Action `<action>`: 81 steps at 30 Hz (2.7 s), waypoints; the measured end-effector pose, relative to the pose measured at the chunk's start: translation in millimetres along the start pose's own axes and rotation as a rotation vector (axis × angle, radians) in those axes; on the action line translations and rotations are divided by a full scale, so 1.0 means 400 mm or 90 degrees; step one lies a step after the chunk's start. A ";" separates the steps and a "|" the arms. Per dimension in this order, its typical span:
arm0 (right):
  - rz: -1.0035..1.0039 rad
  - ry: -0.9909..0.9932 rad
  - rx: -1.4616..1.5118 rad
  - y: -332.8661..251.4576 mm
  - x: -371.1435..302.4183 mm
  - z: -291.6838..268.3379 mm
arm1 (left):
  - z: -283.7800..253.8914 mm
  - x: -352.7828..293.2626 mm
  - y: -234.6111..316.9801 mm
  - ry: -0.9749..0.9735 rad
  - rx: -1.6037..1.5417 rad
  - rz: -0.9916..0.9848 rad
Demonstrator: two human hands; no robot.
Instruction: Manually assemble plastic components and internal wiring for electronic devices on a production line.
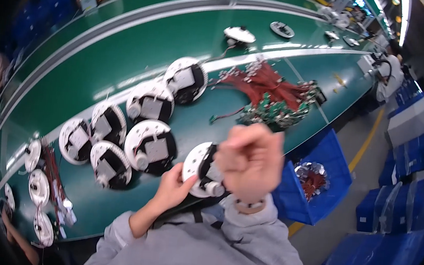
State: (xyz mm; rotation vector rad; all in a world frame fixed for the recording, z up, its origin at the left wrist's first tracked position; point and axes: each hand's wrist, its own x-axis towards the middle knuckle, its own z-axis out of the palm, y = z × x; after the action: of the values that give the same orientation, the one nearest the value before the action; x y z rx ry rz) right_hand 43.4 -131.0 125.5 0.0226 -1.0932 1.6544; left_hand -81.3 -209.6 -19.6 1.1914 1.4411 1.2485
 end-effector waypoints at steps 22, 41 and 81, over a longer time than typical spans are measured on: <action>-0.074 -0.180 -0.615 0.055 -0.020 -0.085 | -0.044 0.093 0.253 -0.184 -0.007 0.229; 0.068 -0.101 -0.788 0.051 -0.067 -0.137 | -0.102 -0.022 0.083 0.053 0.417 0.153; 0.200 -0.455 -1.049 0.146 -0.048 -0.146 | -0.072 0.058 0.021 -0.204 -0.046 -0.181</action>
State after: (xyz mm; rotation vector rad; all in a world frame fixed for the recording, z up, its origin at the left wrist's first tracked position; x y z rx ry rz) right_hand 34.7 -105.7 45.3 -0.6831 -2.8090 0.4992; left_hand -112.6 -191.3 -8.3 1.0408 1.2633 0.8630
